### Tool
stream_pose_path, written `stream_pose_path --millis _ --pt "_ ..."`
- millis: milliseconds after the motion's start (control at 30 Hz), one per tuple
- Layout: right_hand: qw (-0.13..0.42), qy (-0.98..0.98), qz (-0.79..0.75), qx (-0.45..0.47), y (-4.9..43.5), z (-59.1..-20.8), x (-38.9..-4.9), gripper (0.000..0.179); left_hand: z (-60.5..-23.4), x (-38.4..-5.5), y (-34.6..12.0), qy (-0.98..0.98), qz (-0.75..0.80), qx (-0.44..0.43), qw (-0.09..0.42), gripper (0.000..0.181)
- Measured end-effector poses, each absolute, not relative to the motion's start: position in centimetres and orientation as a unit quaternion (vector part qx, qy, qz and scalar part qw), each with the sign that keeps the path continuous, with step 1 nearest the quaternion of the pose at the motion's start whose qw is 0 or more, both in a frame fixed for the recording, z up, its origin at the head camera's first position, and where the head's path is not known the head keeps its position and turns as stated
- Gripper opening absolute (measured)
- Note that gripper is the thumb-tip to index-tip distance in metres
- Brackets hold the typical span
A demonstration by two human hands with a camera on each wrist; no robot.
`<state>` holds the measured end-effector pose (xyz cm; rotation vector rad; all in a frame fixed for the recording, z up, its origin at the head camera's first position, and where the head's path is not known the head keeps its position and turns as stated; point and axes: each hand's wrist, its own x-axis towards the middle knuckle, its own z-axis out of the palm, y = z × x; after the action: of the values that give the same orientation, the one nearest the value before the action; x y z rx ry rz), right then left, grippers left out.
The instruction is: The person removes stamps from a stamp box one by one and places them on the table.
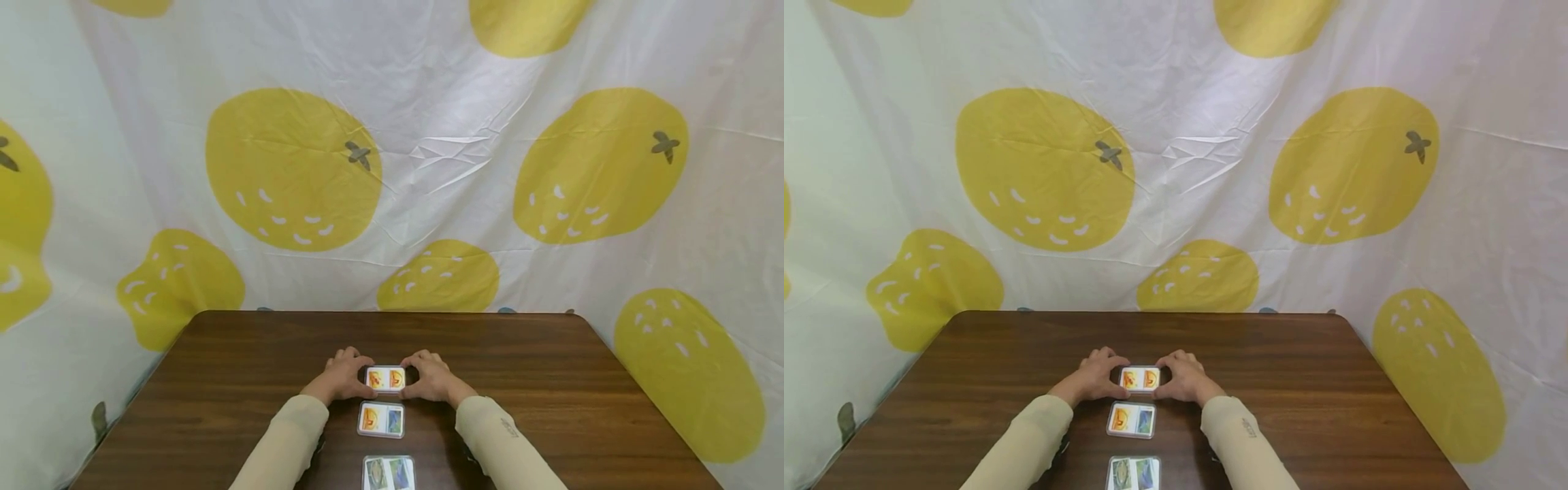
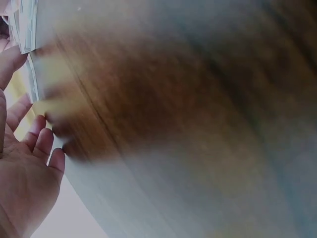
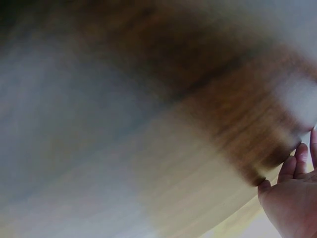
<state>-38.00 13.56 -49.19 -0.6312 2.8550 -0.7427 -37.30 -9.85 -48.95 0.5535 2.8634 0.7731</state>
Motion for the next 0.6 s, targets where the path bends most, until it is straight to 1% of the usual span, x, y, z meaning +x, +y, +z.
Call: stream_pose_path --millis 600 --pt "0.059 0.945 -0.242 -0.211 13.54 -49.15 -38.04 0.053 -48.94 -37.56 -10.02 0.939 0.256 0.224 0.055 0.055"
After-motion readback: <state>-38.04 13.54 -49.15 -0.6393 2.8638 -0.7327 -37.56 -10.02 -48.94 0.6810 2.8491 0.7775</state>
